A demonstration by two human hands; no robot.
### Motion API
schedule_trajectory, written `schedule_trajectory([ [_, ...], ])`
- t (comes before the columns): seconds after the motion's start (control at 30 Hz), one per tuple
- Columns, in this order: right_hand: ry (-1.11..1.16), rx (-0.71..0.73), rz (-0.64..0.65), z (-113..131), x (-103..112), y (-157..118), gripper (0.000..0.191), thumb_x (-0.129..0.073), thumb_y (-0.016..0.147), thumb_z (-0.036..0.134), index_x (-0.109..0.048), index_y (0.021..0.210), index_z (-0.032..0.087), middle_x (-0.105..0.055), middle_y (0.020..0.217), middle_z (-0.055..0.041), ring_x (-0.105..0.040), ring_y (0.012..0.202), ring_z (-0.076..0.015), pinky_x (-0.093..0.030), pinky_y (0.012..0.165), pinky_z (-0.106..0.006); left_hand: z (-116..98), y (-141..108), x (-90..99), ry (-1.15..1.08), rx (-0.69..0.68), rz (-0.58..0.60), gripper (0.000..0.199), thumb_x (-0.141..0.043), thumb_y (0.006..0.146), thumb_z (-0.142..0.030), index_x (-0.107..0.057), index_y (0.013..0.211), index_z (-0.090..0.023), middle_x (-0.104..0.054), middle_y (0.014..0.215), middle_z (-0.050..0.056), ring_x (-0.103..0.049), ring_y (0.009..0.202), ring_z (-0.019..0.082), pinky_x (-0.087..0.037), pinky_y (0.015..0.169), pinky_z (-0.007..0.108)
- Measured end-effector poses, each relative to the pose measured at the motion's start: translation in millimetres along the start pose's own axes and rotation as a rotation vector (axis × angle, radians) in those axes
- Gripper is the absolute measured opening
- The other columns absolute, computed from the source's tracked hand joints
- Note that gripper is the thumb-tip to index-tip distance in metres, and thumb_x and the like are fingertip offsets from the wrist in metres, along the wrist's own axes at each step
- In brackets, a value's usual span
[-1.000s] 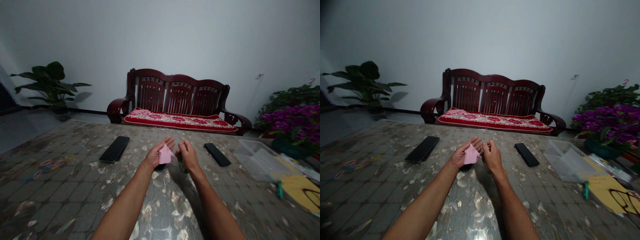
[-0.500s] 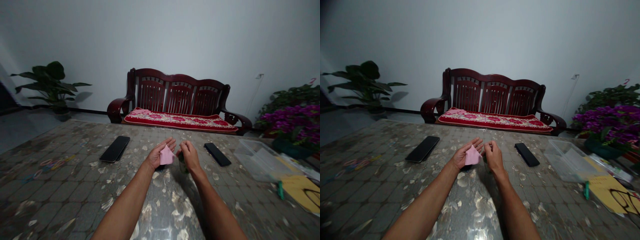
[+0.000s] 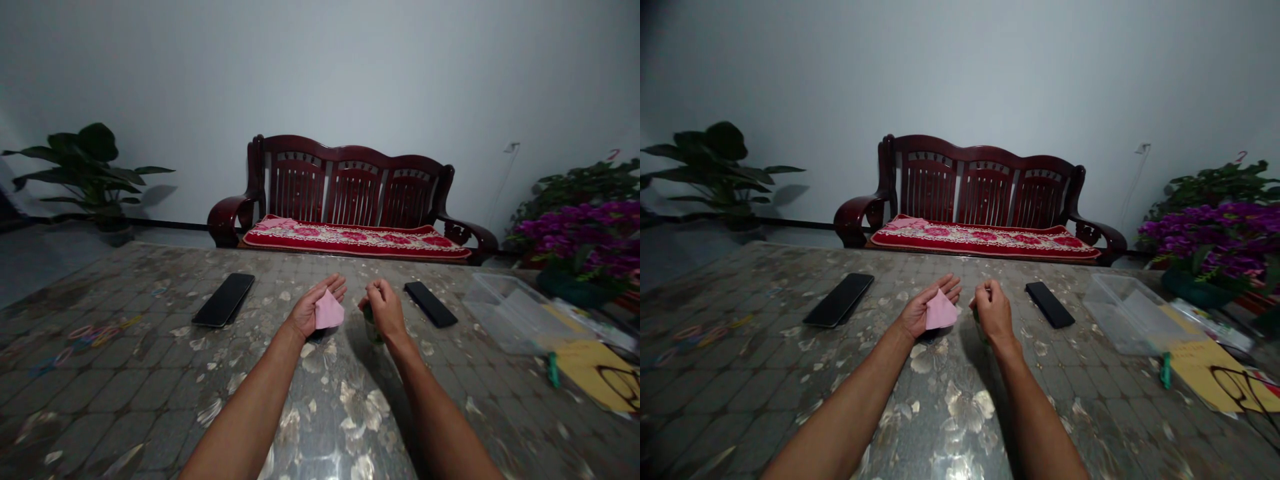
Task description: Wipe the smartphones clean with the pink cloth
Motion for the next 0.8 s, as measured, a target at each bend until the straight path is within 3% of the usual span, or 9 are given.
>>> schedule_trajectory([
  [0.4, -0.091, -0.005, -0.017, -4.6, 3.7, 0.2, 0.021, -0.045, 0.087, 0.043, -0.054, 0.085, 0.024, -0.067, 0.059, 0.0012, -0.061, 0.057, -0.0193, -0.038, 0.057, -0.027, -10.2, -1.9, -0.4, -0.017, -0.047, -0.052, 0.042, -0.061, 0.089, -0.018, -0.061, 0.131, -0.014, -0.053, 0.147, 0.014, -0.050, 0.135, 0.029, -0.027, 0.120, 0.046],
  [0.8, 0.033, 0.013, -0.038, -0.9, 5.0, 2.1, 0.024, -0.048, 0.086, 0.046, -0.054, 0.082, 0.023, -0.066, 0.057, 0.0009, -0.061, 0.055, -0.0187, -0.042, 0.059, -0.027, -10.0, -2.4, -3.4, -0.008, -0.047, -0.037, 0.044, -0.061, 0.089, -0.018, -0.060, 0.133, -0.016, -0.054, 0.146, 0.014, -0.049, 0.137, 0.028, -0.026, 0.121, 0.045],
])
Point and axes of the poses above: each hand's wrist, its own y-axis towards the middle knuckle, its own x-axis out of the back of the hand, z = x × y, the point moved 9 cm from there along y, towards the middle knuckle
